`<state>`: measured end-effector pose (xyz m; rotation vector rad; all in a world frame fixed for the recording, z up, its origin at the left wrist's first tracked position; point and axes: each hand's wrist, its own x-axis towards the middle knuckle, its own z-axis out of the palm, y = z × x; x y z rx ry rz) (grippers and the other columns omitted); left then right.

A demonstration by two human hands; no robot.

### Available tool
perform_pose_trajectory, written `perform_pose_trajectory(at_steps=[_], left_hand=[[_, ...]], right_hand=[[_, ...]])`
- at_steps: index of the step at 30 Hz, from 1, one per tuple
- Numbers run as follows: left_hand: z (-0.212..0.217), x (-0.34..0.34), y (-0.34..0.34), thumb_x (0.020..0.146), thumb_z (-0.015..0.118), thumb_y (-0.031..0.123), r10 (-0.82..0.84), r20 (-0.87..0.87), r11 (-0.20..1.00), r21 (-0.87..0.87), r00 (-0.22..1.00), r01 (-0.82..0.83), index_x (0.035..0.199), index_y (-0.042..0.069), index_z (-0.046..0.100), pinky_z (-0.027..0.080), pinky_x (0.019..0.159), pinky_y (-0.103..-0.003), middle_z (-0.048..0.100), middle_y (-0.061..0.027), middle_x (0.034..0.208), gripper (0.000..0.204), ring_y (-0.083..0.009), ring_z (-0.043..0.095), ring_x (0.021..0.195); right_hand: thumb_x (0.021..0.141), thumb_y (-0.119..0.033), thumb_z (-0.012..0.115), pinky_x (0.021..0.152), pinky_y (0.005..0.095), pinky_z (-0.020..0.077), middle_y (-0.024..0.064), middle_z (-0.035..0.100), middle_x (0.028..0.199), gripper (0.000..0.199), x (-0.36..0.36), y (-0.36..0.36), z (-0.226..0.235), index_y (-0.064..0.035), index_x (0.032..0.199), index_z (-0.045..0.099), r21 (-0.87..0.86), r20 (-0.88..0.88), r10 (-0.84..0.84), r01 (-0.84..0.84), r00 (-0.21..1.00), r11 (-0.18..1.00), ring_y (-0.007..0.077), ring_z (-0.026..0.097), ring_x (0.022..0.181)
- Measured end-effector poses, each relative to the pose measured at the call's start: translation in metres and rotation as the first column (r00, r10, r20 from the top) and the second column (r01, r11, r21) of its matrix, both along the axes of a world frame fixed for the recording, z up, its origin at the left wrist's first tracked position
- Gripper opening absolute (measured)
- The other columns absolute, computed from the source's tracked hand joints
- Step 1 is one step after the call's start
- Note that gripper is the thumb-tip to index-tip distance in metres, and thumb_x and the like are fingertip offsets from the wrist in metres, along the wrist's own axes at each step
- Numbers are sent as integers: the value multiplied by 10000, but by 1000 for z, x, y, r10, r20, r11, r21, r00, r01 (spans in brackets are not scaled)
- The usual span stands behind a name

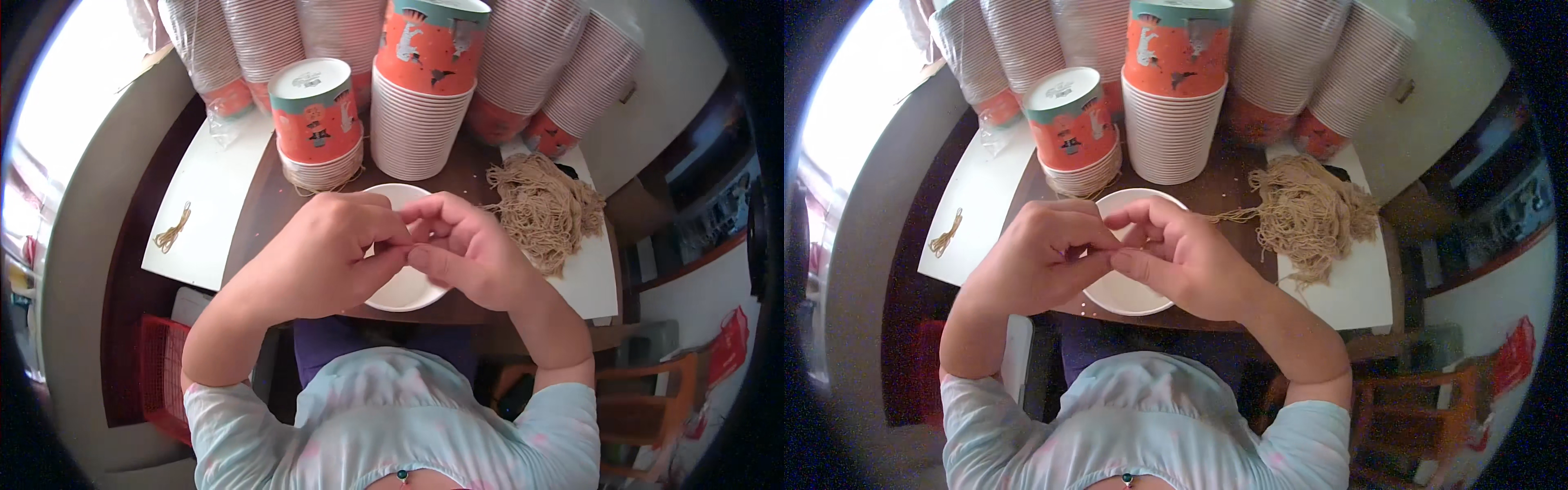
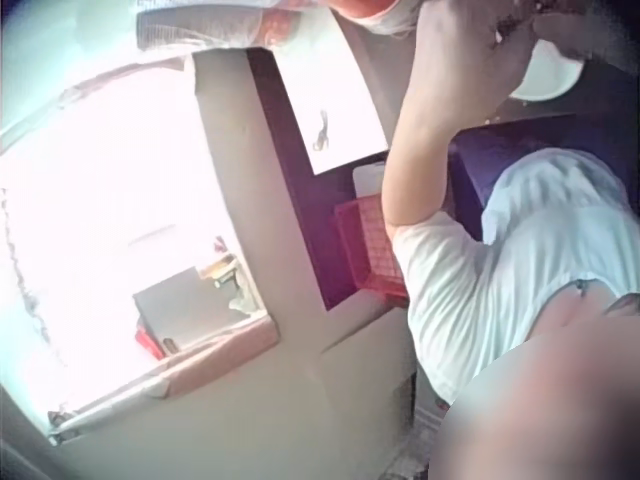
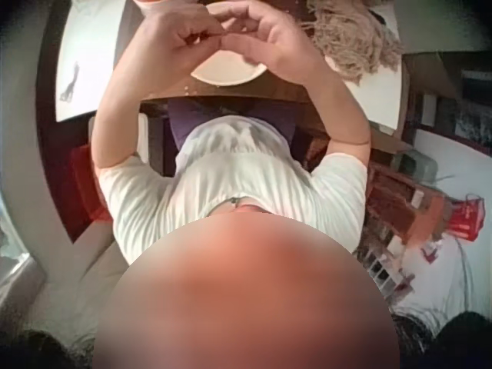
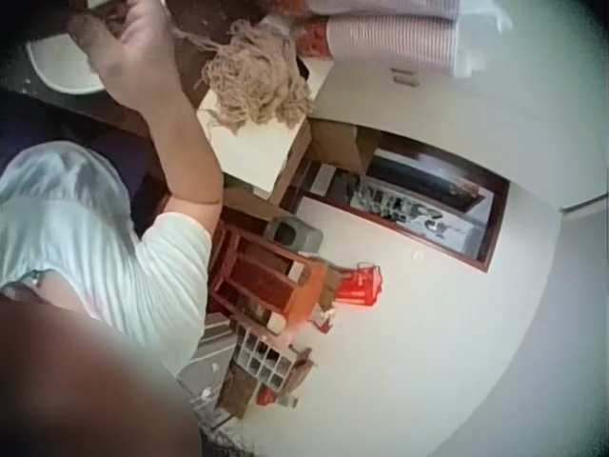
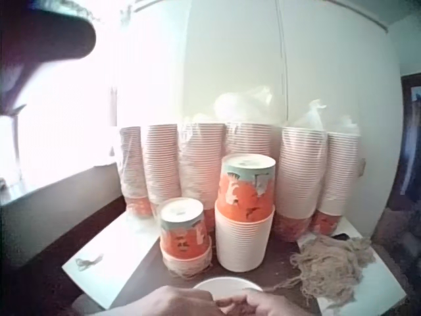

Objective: Tying string handles to paper Halloween treat bowls.

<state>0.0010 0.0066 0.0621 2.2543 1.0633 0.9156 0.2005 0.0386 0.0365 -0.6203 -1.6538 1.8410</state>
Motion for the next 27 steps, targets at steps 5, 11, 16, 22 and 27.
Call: perform_pose_trajectory(at_steps=[5,11,16,22,27], left_hand=[[-3,-22,-4,760,678,25,73,20,996,-58,997,-72,797,-26,657,423,542,-293,580,-79,687,67,-169,539,615],[-41,-47,4,791,628,53,409,-29,883,-239,912,-403,962,-41,650,480,635,-292,614,-154,820,197,-188,594,651],[-100,-63,13,839,612,51,463,121,855,-323,878,-406,997,-42,657,486,678,-262,645,-104,872,189,-135,600,750],[-108,-64,20,821,619,58,418,176,877,-336,891,-344,1002,-33,659,492,684,-284,639,-132,871,207,-173,620,762],[-103,-61,21,814,600,35,405,155,877,-345,901,-335,1013,-25,658,488,681,-286,639,-130,862,216,-170,616,761]], right_hand=[[847,-50,647,624,200,447,18,605,853,86,-17,8,2,-11,921,629,503,172,-178,69,969,862,56,550,717],[820,-105,633,588,230,438,20,620,766,110,-44,47,-41,3,822,657,565,273,-248,53,930,824,58,546,678],[813,-104,630,536,238,430,-2,610,676,118,-63,64,-60,11,801,652,299,514,-155,-7,843,954,51,527,614],[805,-103,626,514,242,420,3,608,684,117,-69,60,-65,10,777,641,283,490,-154,11,858,959,58,518,595],[801,-96,625,516,245,422,8,606,680,109,-70,62,-73,8,775,640,327,482,-180,14,857,945,62,519,593]])
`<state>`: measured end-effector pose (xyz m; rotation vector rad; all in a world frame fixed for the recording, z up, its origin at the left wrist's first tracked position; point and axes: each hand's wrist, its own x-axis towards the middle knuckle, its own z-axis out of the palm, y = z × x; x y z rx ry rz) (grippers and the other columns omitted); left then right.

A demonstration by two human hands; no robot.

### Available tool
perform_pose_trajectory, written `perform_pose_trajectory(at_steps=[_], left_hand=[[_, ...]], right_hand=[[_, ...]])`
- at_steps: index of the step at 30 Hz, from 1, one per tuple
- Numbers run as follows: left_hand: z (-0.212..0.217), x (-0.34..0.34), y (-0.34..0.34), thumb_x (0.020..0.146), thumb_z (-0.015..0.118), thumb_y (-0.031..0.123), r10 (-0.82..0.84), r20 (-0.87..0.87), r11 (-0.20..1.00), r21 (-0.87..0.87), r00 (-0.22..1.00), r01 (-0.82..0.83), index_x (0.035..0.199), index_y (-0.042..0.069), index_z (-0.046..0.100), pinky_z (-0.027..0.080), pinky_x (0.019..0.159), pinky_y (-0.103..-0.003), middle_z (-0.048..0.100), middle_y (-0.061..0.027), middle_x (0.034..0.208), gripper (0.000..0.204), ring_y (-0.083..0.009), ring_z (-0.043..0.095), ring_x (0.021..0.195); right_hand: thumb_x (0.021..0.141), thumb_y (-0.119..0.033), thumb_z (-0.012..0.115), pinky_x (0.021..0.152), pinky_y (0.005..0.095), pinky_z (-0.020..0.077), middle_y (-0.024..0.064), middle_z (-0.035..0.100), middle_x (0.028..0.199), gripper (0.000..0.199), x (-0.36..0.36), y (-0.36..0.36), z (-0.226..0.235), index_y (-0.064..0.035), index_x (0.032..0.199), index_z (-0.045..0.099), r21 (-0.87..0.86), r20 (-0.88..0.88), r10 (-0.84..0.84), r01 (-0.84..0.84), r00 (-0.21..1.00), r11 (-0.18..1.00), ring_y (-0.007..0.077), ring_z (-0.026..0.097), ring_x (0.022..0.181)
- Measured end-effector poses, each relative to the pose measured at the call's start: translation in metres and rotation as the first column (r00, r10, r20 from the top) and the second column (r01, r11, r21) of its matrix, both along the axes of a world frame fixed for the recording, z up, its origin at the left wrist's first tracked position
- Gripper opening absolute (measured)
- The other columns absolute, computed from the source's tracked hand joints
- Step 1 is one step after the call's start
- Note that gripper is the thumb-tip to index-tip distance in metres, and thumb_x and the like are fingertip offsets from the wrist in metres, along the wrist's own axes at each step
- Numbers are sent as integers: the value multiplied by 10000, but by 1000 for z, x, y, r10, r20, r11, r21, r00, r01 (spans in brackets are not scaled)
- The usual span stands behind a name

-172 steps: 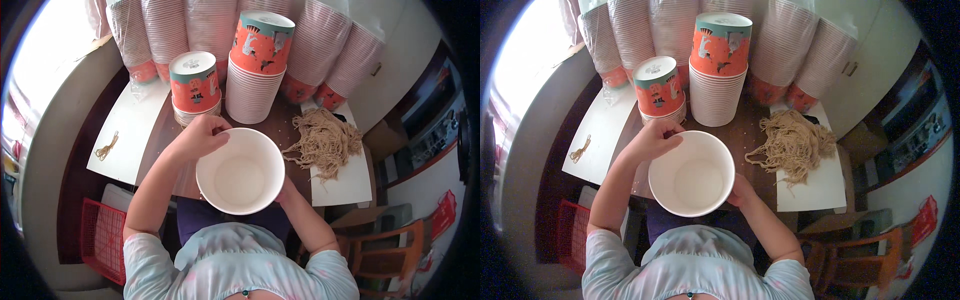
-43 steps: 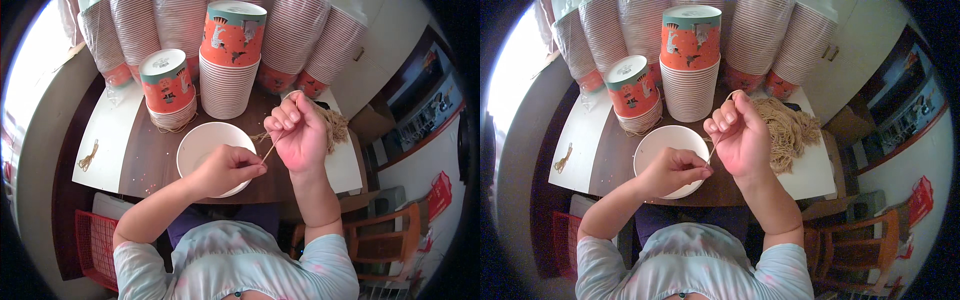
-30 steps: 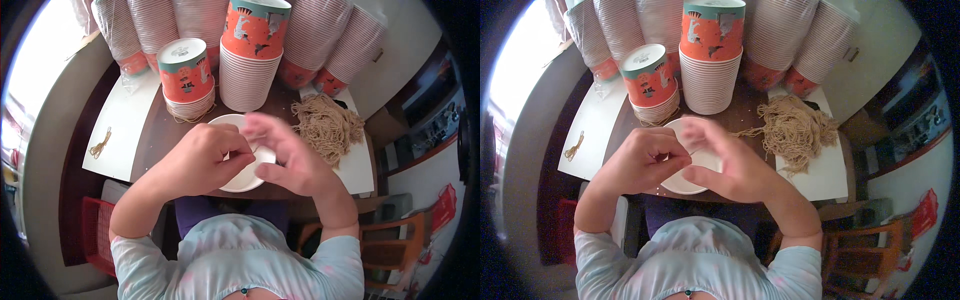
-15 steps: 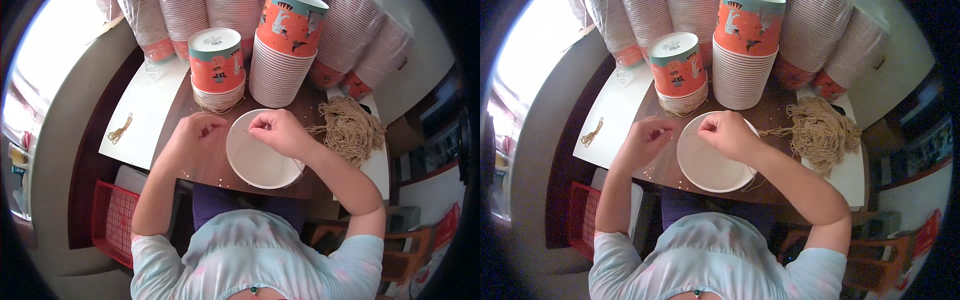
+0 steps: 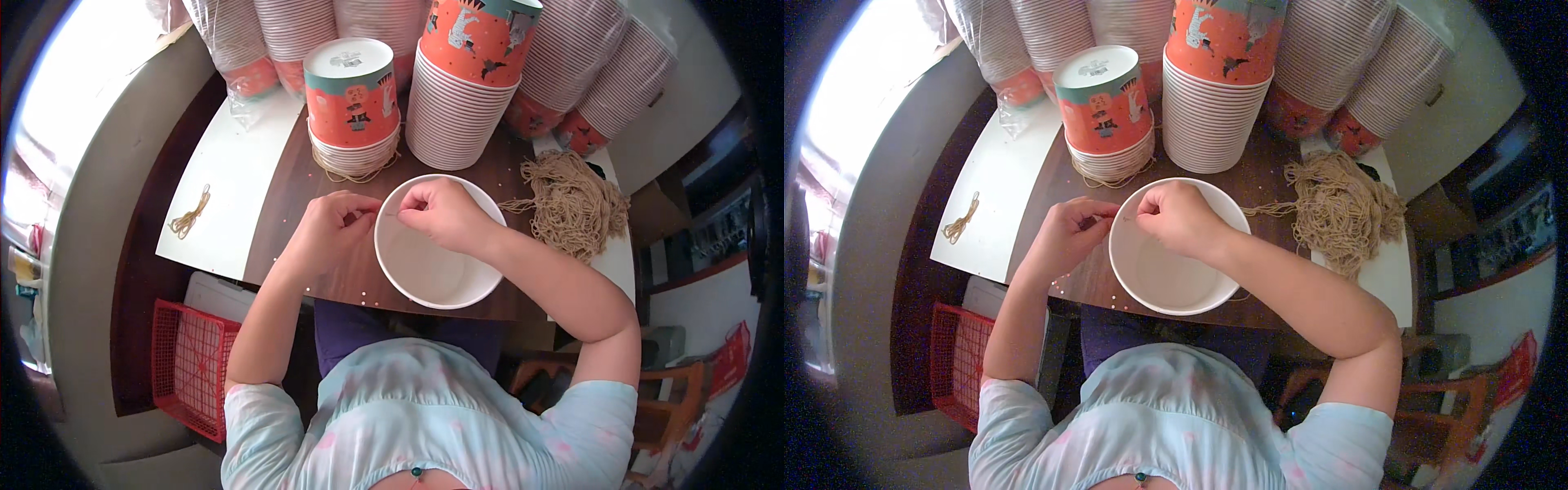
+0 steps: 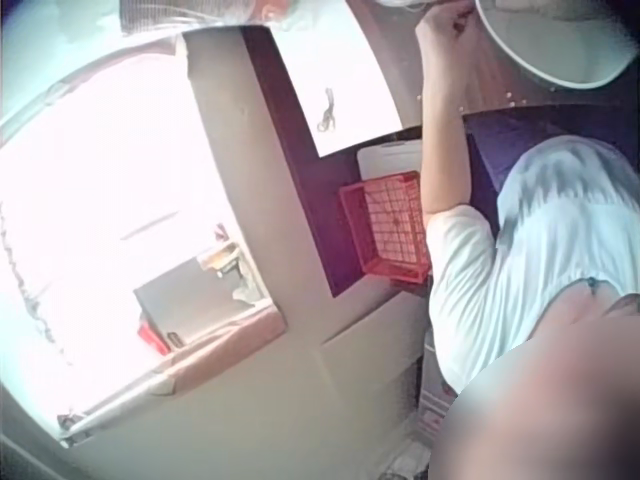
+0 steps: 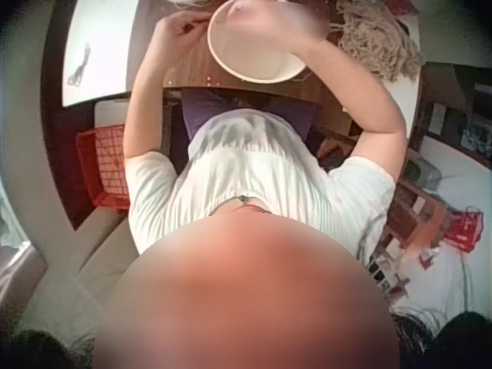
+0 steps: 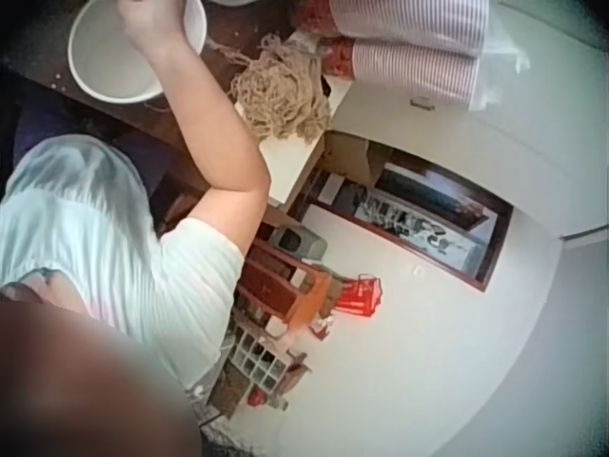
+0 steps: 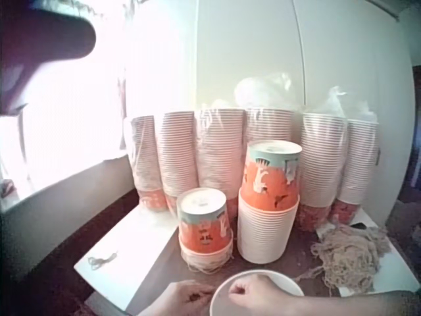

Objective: Tying string handles to paper Halloween treat bowls.

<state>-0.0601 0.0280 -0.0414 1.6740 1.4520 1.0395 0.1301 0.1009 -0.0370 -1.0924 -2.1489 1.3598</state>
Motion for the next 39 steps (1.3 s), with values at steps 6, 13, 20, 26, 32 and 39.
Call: perform_pose_trajectory(at_steps=[6,13,20,26,32,39], left_hand=[[1,2,1,804,591,18,-11,-11,1000,2,1000,11,1021,-30,655,489,678,-278,647,-129,849,232,-153,613,744],[-1,3,0,804,600,23,-36,35,999,-27,999,36,1025,-38,651,499,713,-272,668,-131,851,235,-133,625,767],[-4,19,-8,785,617,38,-2,-177,997,80,984,16,942,-24,659,511,715,-350,651,-190,836,174,-300,653,773],[-17,47,-19,767,633,84,148,-83,982,132,986,-136,799,-22,616,489,605,-351,623,-149,721,111,-265,619,655],[-36,34,-42,834,544,54,144,473,983,-168,869,-71,819,-18,576,416,598,-229,587,-6,768,80,-86,516,666],[-23,47,-43,910,498,23,-230,769,973,175,596,150,926,-4,556,462,749,-251,618,-112,1042,66,-90,544,802]], right_hand=[[804,-102,622,520,247,424,2,602,673,111,-3,-2,2,1,770,643,0,5,-7,7,1000,1000,58,519,596],[810,-113,627,523,248,425,-6,589,646,117,-6,-5,5,-8,762,647,-13,11,-31,31,999,999,53,518,596],[804,-111,630,539,272,442,26,620,654,118,-3,-5,4,-1,770,656,67,74,9,-14,997,998,72,542,594],[781,-262,660,760,350,496,149,657,948,426,28,-18,39,5,1108,599,96,276,145,-178,950,979,247,646,870],[692,-277,769,693,406,491,143,597,867,565,56,-84,65,0,1123,530,517,501,-1,-298,866,802,328,606,793],[711,-137,726,563,386,463,89,535,723,203,52,-76,19,-57,769,548,828,181,-185,-48,966,558,280,570,645]])
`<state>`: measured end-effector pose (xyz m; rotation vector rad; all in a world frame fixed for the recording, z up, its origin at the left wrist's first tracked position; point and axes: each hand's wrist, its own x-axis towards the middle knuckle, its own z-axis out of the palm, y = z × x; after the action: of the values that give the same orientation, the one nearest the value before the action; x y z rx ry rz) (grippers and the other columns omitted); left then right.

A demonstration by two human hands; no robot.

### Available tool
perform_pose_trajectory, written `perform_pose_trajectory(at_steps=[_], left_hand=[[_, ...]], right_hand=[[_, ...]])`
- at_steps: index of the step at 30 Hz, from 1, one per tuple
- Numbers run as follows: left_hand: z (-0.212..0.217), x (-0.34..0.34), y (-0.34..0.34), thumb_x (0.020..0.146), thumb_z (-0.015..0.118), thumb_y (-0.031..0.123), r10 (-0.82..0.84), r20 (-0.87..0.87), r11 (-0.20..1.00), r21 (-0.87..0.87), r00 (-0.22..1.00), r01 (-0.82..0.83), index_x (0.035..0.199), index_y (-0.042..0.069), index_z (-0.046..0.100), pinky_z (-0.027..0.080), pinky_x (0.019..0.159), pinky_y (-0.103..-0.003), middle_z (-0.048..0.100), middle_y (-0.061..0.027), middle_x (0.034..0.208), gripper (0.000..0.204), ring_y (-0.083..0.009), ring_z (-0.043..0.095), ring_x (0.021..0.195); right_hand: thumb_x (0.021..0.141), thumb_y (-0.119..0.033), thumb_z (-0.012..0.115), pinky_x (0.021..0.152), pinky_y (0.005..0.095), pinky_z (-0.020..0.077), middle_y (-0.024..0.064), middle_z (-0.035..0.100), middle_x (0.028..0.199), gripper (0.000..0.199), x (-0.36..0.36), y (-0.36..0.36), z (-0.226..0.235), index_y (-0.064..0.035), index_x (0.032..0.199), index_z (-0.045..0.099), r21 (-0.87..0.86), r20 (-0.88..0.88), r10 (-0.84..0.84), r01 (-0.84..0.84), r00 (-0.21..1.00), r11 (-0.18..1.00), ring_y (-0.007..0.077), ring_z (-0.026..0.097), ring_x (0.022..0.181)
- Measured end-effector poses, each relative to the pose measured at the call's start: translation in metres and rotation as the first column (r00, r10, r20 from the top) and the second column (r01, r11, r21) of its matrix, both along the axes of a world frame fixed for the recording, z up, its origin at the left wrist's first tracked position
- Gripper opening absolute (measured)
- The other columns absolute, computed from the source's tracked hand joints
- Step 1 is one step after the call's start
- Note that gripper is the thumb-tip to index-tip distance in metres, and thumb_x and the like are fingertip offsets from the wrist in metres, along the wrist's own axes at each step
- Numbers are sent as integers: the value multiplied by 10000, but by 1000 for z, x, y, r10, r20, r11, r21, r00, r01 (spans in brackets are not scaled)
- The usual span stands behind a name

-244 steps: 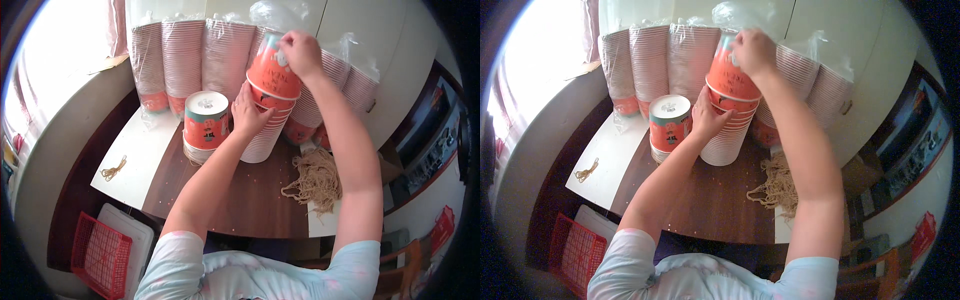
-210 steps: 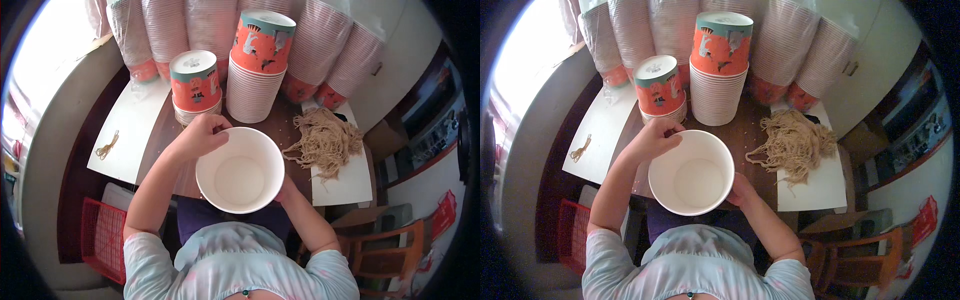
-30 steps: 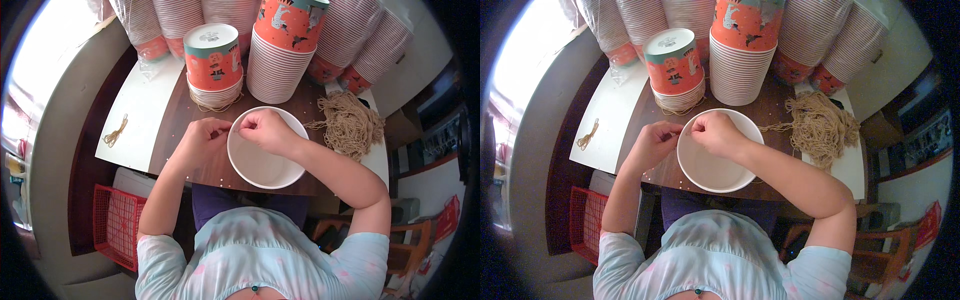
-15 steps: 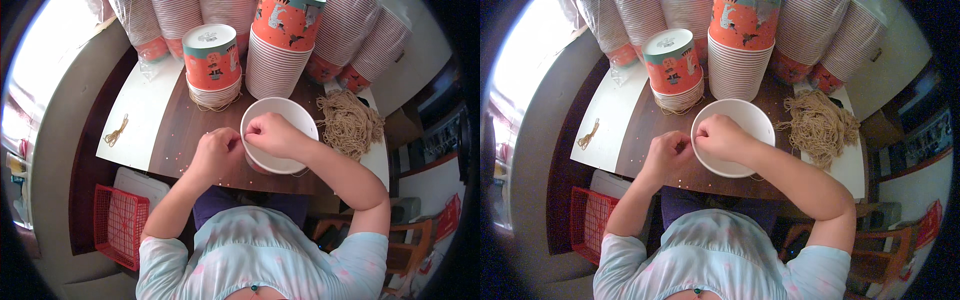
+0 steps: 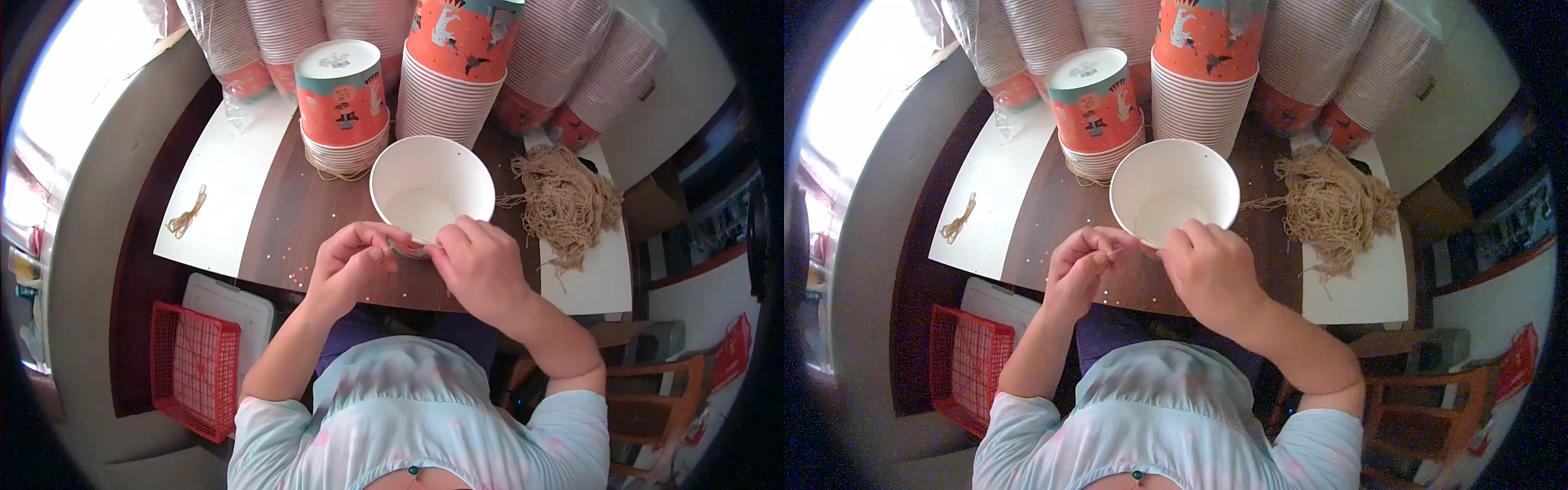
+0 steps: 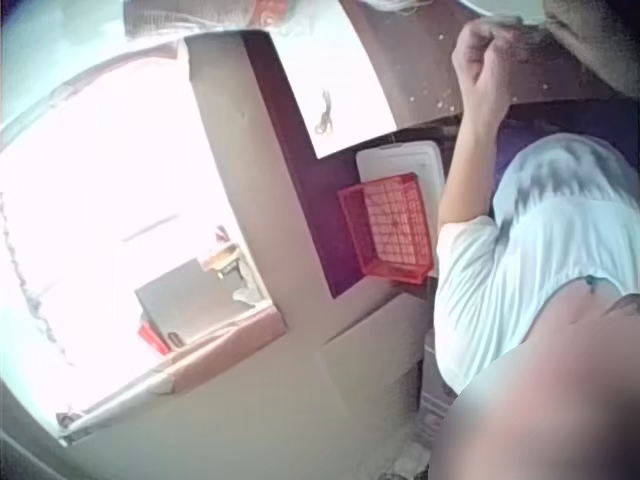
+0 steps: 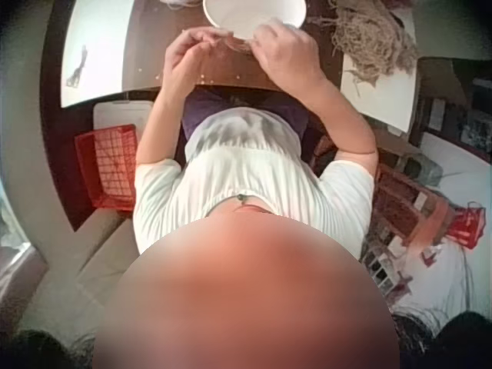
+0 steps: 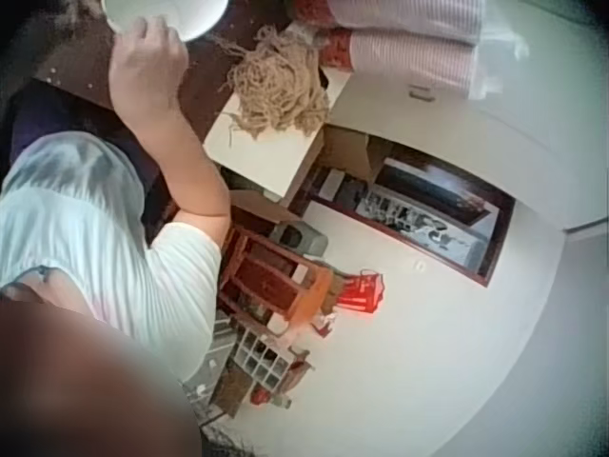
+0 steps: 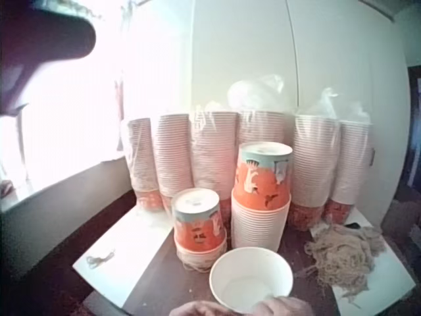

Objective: Tying string handles to paper Halloween treat bowls.

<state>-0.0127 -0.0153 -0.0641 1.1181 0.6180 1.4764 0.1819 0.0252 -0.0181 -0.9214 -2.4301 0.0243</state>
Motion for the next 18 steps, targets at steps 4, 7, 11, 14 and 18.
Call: perform_pose_trajectory(at_steps=[4,7,11,14,18], left_hand=[[-2,5,6,937,546,83,71,-133,995,-56,989,-79,1009,-39,579,486,735,-218,659,-67,905,146,-86,592,810],[0,12,-6,921,568,64,127,-232,989,-42,965,-140,1078,-43,581,496,758,-217,655,-71,952,190,-88,601,859],[-5,25,-23,912,571,46,162,-205,971,-144,965,-193,1178,-64,542,510,777,-235,646,-82,999,289,-96,603,881],[-5,26,-29,879,586,-4,170,-286,969,-125,943,-212,1306,-36,440,501,802,-245,640,-103,1013,453,-117,610,899],[4,21,-30,833,613,-47,96,-241,965,-216,966,-149,1408,1,296,503,818,-251,629,-117,1020,658,-134,609,924]], right_hand=[[756,-125,682,559,370,464,76,506,702,183,-10,-16,-19,-75,745,506,21,-185,-12,17,983,1000,258,566,643],[764,-106,672,552,371,454,70,505,700,143,-14,-29,-36,-74,775,533,24,-308,-21,30,951,999,252,554,631],[738,-42,682,551,369,449,86,551,745,127,-19,-45,-44,-39,828,592,38,-319,-43,58,947,998,261,552,622],[738,-72,672,567,350,436,86,547,773,127,-17,-52,-43,-28,831,595,72,-215,-9,25,977,997,251,552,658],[678,-91,694,639,355,427,66,571,803,192,-6,-46,-14,-52,854,628,16,-97,116,-115,989,993,245,561,738]])
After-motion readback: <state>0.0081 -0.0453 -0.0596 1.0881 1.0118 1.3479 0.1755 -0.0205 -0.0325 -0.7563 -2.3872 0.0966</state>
